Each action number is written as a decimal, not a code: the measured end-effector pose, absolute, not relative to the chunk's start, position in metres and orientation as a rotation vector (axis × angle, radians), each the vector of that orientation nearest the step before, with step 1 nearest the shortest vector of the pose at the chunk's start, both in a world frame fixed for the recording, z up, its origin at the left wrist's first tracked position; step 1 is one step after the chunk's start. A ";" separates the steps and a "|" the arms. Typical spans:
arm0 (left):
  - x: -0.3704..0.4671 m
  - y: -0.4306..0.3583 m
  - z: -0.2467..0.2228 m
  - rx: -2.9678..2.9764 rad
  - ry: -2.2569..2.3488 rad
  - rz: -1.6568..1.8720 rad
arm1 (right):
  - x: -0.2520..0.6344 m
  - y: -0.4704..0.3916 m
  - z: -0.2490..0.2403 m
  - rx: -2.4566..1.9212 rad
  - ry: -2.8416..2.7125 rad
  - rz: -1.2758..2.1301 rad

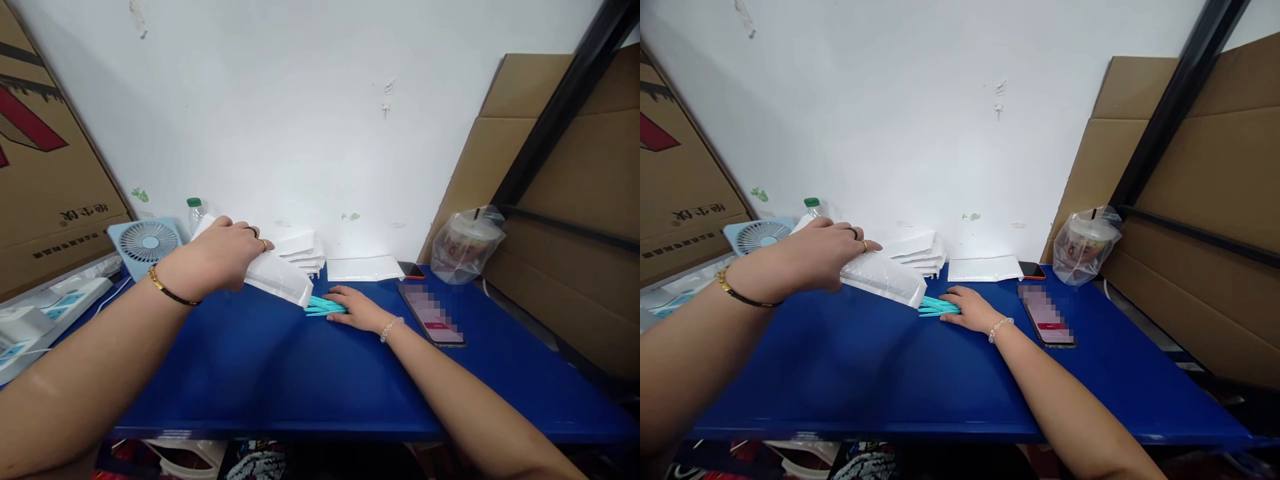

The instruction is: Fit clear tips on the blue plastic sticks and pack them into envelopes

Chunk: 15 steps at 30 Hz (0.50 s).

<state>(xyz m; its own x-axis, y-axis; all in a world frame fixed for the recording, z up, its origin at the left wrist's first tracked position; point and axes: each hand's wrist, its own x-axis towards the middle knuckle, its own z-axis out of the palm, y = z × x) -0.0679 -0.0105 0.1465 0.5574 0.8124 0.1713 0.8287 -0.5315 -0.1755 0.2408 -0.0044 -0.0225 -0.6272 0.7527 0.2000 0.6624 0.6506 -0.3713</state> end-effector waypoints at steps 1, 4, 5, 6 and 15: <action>-0.070 -0.009 0.145 -2.556 -1.375 -0.136 | 0.241 -0.005 -0.022 -1.126 -2.532 0.383; -0.069 -0.009 0.143 -2.572 -1.365 -0.184 | 0.242 -0.006 -0.022 -1.138 -2.523 0.402; -0.067 -0.011 0.143 -2.583 -1.358 -0.165 | 0.242 -0.006 -0.021 -1.142 -2.522 0.403; -0.066 -0.012 0.144 -2.593 -1.348 -0.131 | 0.242 -0.006 -0.021 -1.145 -2.523 0.403; -0.096 0.005 0.153 -2.488 -1.360 -0.134 | 0.242 -0.006 -0.021 -1.141 -2.572 0.349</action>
